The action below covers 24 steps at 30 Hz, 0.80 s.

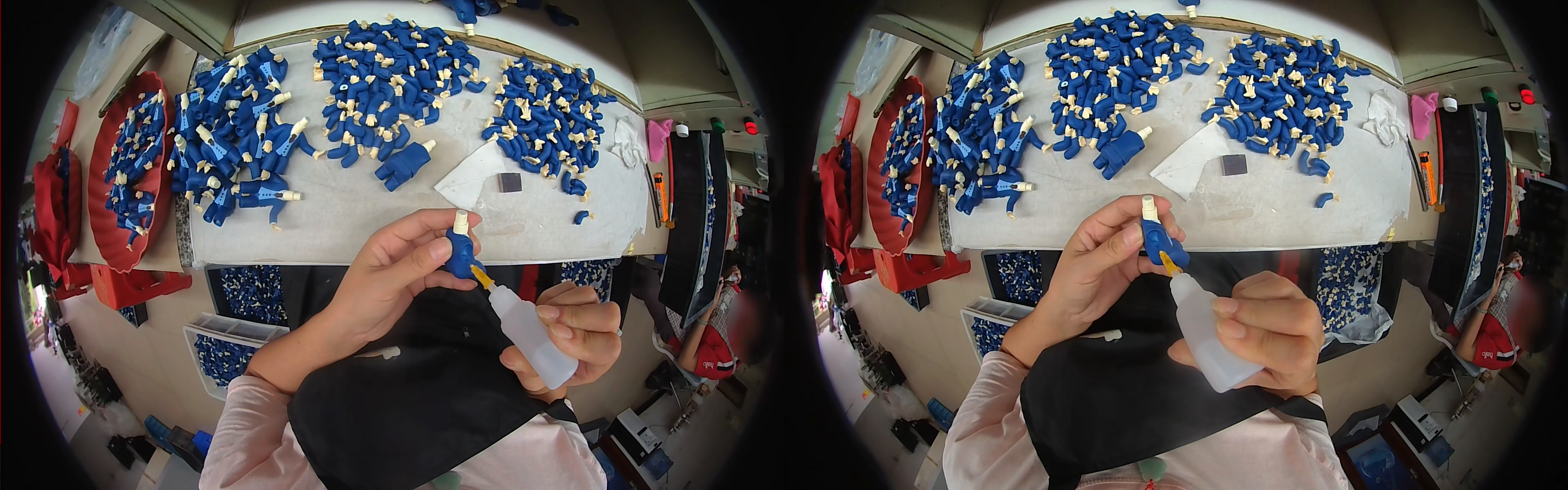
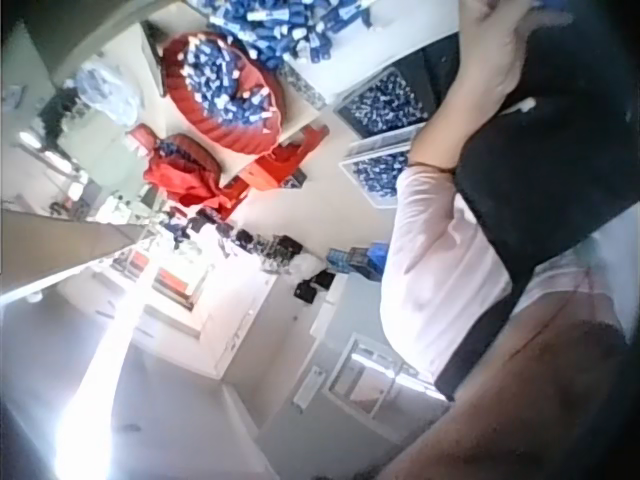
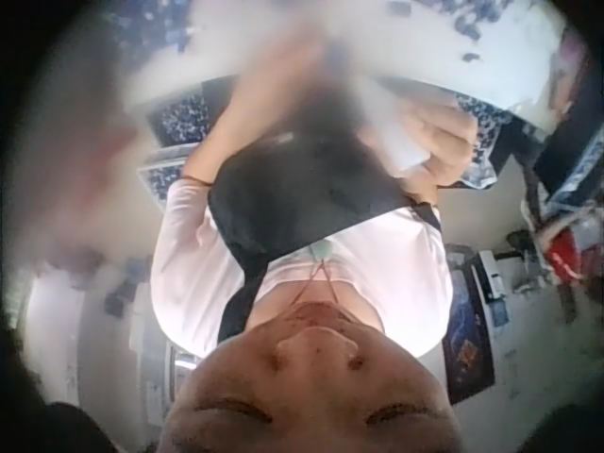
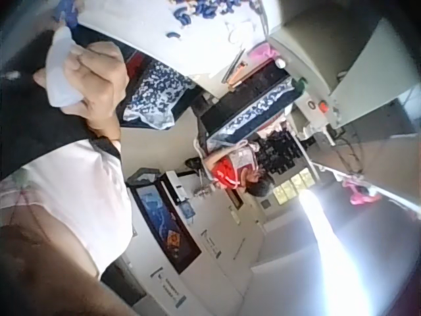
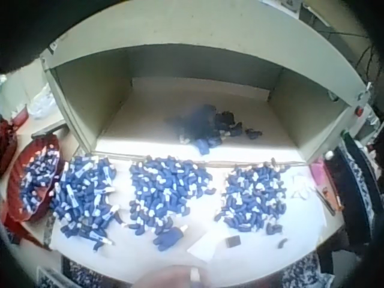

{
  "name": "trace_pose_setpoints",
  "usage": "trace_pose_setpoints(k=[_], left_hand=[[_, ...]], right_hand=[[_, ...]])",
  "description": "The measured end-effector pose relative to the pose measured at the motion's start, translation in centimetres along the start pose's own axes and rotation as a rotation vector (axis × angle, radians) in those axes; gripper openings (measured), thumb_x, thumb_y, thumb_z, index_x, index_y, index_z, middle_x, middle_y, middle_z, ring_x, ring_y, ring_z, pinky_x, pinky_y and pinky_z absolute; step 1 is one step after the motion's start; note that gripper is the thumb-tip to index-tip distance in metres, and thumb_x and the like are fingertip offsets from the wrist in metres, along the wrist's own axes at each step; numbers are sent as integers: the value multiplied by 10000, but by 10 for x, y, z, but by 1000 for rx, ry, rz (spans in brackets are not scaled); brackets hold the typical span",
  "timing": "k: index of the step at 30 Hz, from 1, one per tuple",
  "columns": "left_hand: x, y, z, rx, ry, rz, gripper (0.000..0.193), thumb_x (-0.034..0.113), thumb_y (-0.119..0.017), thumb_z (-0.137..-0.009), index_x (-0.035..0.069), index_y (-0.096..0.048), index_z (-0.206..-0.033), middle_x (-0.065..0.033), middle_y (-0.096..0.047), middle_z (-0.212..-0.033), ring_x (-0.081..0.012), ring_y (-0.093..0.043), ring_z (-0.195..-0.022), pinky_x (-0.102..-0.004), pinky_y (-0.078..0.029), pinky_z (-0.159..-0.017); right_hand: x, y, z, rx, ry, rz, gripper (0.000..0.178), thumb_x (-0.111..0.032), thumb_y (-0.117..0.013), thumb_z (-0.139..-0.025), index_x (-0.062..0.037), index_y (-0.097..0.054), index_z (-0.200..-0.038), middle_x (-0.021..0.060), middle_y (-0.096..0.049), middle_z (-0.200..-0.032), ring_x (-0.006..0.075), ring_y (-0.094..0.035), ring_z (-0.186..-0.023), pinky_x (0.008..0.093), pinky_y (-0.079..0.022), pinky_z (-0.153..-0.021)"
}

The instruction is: The person assembles small plastic toy figures by painting details with a paint brush, attaching parts, and applying glue from a glue bottle.

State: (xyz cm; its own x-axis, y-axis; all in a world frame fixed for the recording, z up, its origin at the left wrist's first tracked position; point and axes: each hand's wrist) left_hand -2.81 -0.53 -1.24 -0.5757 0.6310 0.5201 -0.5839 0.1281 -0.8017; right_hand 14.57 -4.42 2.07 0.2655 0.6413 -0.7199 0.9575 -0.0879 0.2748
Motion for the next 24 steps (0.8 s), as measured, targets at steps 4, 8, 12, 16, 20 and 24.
trace_pose_setpoints(k=[4, 8, 12, 16, 20, 24], left_hand=[[-2, 1, 0, 3, 36, 57, 287, 133, -479, -871, 53, -479, -1147, -66, -517, -1115, -140, -538, -941, -314, -493, -772], [0, 1, 0, -40, 104, 90, 294, 150, -469, -877, 47, -473, -1153, -64, -514, -1120, -142, -538, -942, -314, -491, -779], [1, -4, 0, -16, 112, 72, 307, 177, -454, -878, 17, -464, -1140, -105, -543, -977, -192, -537, -940, -280, -477, -748], [-1, -4, 0, -26, 126, 82, 309, 178, -454, -879, 17, -462, -1142, -109, -541, -974, -194, -538, -938, -275, -474, -743], [0, -5, 0, -24, 123, 67, 309, 179, -457, -878, 19, -463, -1141, -103, -541, -974, -186, -538, -939, -261, -465, -740], [-2, 1, -1, -54, 124, 95, 297, 167, -472, -877, 43, -473, -1147, -58, -502, -1136, -143, -540, -946, -312, -491, -783]], right_hand=[[1, 0, -2, -12, -8, -20, 450, -191, -786, -605, -47, -483, -906, 72, -459, -802, 133, -472, -581, 233, -402, -478], [0, -1, -2, 12, 10, -19, 454, -203, -780, -614, -51, -464, -902, 70, -447, -808, 129, -464, -582, 228, -392, -468], [3, -3, 0, 45, 20, -18, 454, -209, -775, -622, -54, -458, -908, 67, -436, -808, 124, -450, -581, 218, -377, -457], [3, -2, -1, 42, 20, -10, 449, -200, -774, -623, -55, -458, -907, 66, -434, -806, 122, -446, -578, 213, -372, -456], [3, -1, -1, 26, 24, -28, 448, -184, -775, -620, -54, -462, -913, 71, -443, -807, 124, -450, -578, 221, -380, -458], [4, 0, -2, -6, 27, -30, 459, -185, -778, -616, -51, -464, -923, 76, -453, -809, 130, -456, -579, 229, -388, -462]])
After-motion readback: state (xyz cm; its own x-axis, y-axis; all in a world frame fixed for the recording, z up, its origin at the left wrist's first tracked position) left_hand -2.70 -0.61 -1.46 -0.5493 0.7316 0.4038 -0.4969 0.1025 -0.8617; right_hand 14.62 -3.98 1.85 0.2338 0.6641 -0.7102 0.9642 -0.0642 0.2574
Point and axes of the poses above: each hand's wrist, its own z-axis away from the middle knuckle, its own y-axis out of the back of the hand, x = y × z
